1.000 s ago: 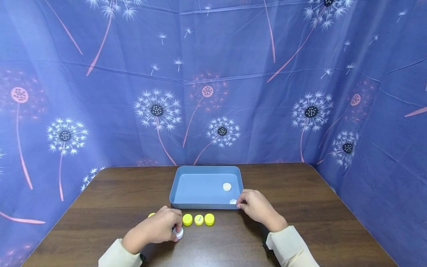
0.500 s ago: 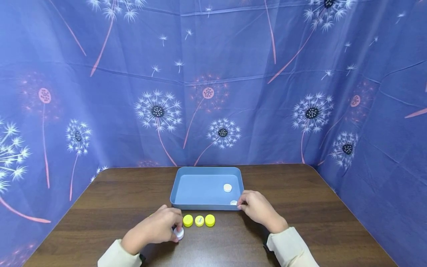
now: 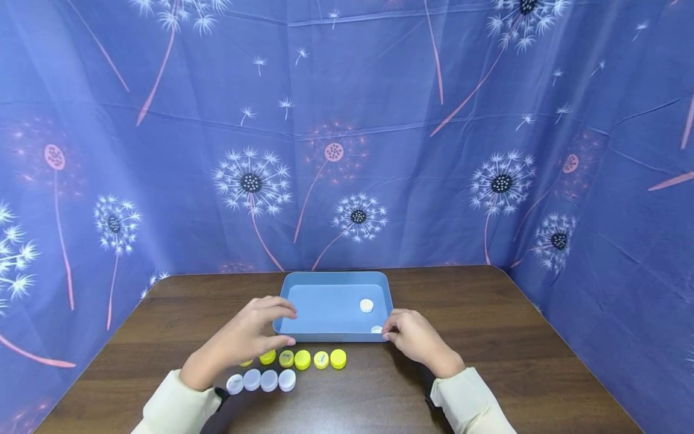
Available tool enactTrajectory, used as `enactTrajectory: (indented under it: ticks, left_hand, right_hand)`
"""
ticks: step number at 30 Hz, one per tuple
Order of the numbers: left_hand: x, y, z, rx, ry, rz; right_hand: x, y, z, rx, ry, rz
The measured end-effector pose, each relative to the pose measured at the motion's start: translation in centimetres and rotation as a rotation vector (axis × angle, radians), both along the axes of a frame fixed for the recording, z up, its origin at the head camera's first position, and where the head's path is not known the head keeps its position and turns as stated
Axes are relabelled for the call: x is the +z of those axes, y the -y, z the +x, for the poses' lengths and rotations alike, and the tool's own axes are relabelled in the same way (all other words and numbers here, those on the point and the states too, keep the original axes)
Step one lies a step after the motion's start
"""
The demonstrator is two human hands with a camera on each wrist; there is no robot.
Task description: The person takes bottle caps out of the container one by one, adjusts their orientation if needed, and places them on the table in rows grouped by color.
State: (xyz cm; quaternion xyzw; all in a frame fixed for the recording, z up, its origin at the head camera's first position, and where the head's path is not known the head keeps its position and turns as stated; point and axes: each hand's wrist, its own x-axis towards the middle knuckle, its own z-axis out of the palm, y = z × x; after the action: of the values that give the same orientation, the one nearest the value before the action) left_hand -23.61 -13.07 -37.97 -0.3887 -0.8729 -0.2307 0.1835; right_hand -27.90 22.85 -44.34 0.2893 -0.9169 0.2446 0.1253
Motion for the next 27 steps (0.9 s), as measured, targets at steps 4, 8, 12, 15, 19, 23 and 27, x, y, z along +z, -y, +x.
enactTrajectory:
  ticks: [4, 8, 12, 15, 19, 23, 27]
  left_hand:
    - [1.4, -1.1, -1.3, -0.04, -0.031, 0.071]
    - [2.0, -2.7, -2.5, -0.049, 0.018, 0.14]
    - [2.3, -4.9, -3.7, -0.057, 0.083, 0.239]
    - [2.4, -6.9, -4.6, -0.062, 0.096, 0.32]
    - [2.4, -9.4, -5.9, -0.062, 0.106, 0.378]
    - [2.0, -11.5, -7.0, -0.02, 0.192, 0.397]
    - [1.0, -13.5, -8.2, 0.055, 0.277, 0.389]
  right_hand:
    - [0.0, -0.1, 0.1, -0.005, 0.012, 0.005]
    - [-0.1, -0.2, 0.1, 0.01, 0.009, 0.006]
    - [-0.2, -0.4, 0.1, 0.017, -0.005, 0.008]
    - [-0.1, -0.4, 0.1, 0.017, -0.013, 0.016]
    - [0.1, -0.3, 0.2, 0.024, 0.002, 0.016]
    - [0.3, -0.3, 0.3, 0.019, 0.01, 0.014]
    - [0.4, -0.3, 0.3, 0.029, 0.02, 0.016]
